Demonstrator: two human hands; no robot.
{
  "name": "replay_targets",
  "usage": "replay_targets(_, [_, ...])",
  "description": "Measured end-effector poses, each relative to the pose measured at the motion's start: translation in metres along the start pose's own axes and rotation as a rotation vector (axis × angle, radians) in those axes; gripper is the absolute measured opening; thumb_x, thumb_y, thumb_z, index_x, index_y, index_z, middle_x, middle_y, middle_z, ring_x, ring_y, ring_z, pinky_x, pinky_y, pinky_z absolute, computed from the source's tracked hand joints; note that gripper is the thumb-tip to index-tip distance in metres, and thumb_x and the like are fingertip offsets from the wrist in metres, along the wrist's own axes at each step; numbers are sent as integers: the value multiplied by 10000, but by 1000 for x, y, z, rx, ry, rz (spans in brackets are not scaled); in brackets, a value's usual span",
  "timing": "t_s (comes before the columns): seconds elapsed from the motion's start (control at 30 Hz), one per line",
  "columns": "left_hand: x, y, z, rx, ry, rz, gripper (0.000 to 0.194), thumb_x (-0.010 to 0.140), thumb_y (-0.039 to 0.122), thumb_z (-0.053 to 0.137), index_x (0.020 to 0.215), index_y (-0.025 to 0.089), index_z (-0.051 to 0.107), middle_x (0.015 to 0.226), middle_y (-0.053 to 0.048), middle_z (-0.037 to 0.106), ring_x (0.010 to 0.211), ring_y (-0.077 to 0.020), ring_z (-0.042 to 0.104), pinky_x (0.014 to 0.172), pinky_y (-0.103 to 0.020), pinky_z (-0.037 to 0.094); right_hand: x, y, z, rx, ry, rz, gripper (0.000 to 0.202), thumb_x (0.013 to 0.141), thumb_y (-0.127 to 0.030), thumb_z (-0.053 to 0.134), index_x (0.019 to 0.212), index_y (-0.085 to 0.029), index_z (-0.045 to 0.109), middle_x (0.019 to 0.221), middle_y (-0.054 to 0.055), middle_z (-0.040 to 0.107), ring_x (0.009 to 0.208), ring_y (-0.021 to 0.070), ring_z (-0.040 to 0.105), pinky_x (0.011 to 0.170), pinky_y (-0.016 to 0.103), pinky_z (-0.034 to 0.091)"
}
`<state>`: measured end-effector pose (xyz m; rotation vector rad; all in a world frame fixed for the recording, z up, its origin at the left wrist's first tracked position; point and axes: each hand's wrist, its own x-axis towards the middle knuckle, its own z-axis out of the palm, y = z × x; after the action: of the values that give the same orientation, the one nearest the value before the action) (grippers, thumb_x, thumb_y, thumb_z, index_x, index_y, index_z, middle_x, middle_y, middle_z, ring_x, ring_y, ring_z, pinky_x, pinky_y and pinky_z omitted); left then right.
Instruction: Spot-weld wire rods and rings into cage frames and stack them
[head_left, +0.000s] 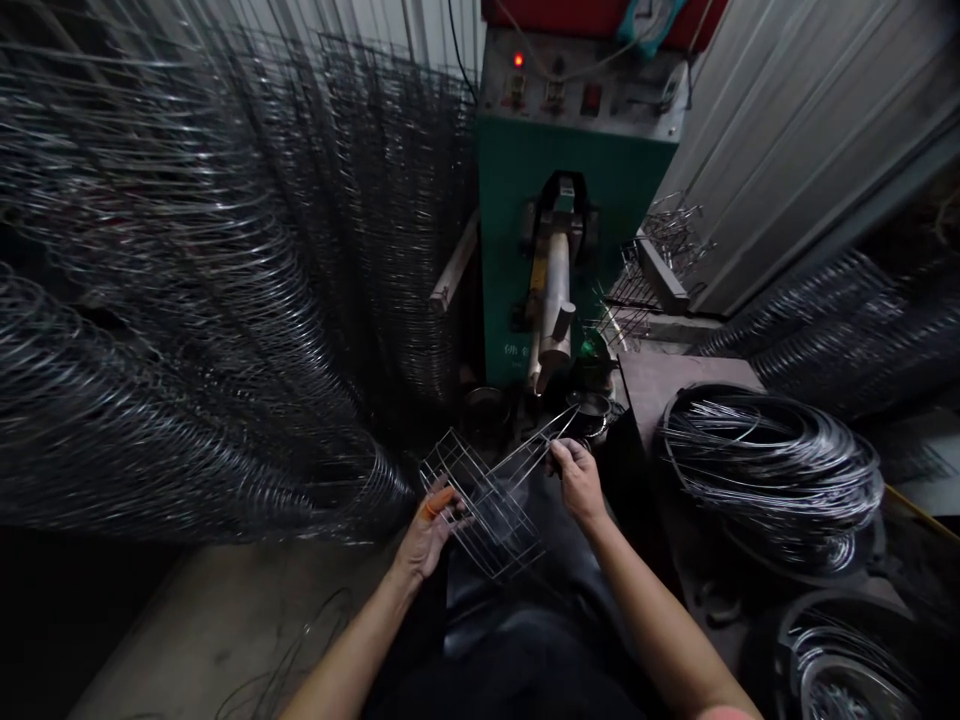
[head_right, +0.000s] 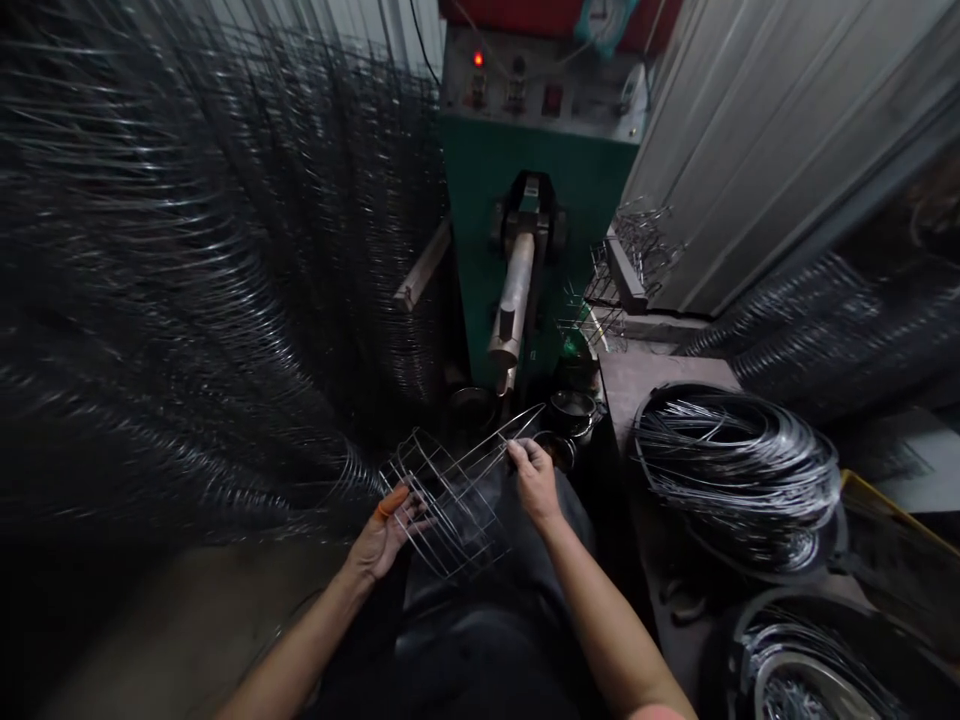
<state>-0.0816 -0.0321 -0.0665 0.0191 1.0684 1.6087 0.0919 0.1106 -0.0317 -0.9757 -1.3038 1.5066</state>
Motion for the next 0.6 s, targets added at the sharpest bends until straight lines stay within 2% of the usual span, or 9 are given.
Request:
replay_targets(0.17, [0, 1, -3, 4, 14, -48, 422, 612, 361, 711, 974, 190, 577, 821, -34, 591, 732, -168, 578, 735, -419, 490, -2, 1, 5, 33, -10, -8, 273, 766, -410, 600, 631, -182, 533, 557, -32, 475, 532, 103, 420, 539, 238, 348])
replay_targets(0.23, [-1, 5, -5, 46, 69, -79, 402, 641, 407, 685, 958, 186, 577, 896, -71, 597, 851, -219, 585, 780, -447, 465, -3, -1, 6, 21, -11, -18, 277, 767, -407, 596, 620, -184, 523, 552, -33, 465, 531, 103, 414, 539, 239, 347])
replay_targets(0.27, [-3, 9, -5, 90, 128, -49, 397, 653, 416, 676, 963, 190, 575, 948, -85, 591, 937, -244, 570, 819, -458, 443, -4, -2, 6, 8, -11, -23, 281, 769, -408, 592, 614, -185, 519, 548, -33, 462, 531, 103, 413, 541, 239, 348])
replay_targets(0.3, [-5, 13, -4, 152, 200, 27, 403, 654, 404, 682, 983, 201, 572, 1006, -90, 578, 1030, -261, 534, 866, -460, 415, -5, -3, 7, -7, -12, -27, 286, 770, -410, 588, 608, -186, 515, 545, -33, 460, 530, 104, 412, 543, 240, 348])
replay_targets(0.37, [-13, 25, 5, 308, 333, 305, 470, 613, 326, 732, 1041, 232, 562, 1130, -82, 534, 1190, -273, 416, 960, -440, 344, -8, -7, 9, -36, -20, -25, 290, 766, -419, 584, 603, -189, 515, 541, -33, 460, 526, 106, 411, 541, 241, 351])
replay_targets(0.4, [-18, 31, 14, 392, 356, 452, 518, 580, 276, 757, 1059, 242, 564, 1176, -78, 512, 1240, -278, 353, 996, -431, 308, -9, -9, 10, -47, -24, -23, 293, 763, -425, 583, 600, -191, 516, 539, -33, 462, 524, 107, 412, 538, 242, 352])
replay_targets(0.47, [-27, 41, 38, 551, 269, 647, 556, 528, 205, 780, 1049, 234, 590, 1207, -84, 501, 1277, -306, 278, 1039, -455, 240, -10, -13, 14, -66, -32, -23, 294, 758, -433, 580, 597, -194, 517, 538, -32, 465, 524, 110, 417, 538, 243, 357])
replay_targets(0.53, [-31, 45, 67, 685, 92, 681, 495, 524, 189, 777, 996, 213, 630, 1114, -95, 557, 1236, -337, 312, 1052, -521, 166, -12, -17, 17, -88, -33, -27, 297, 760, -437, 572, 593, -197, 518, 537, -32, 469, 530, 113, 424, 545, 245, 361])
replay_targets(0.6, [-29, 42, 92, 803, -57, 689, 434, 515, 187, 779, 932, 204, 658, 935, -91, 605, 1147, -347, 388, 1051, -563, 78, -12, -19, 18, -113, -26, -35, 296, 760, -434, 570, 590, -197, 519, 543, -31, 474, 541, 114, 427, 557, 244, 365])
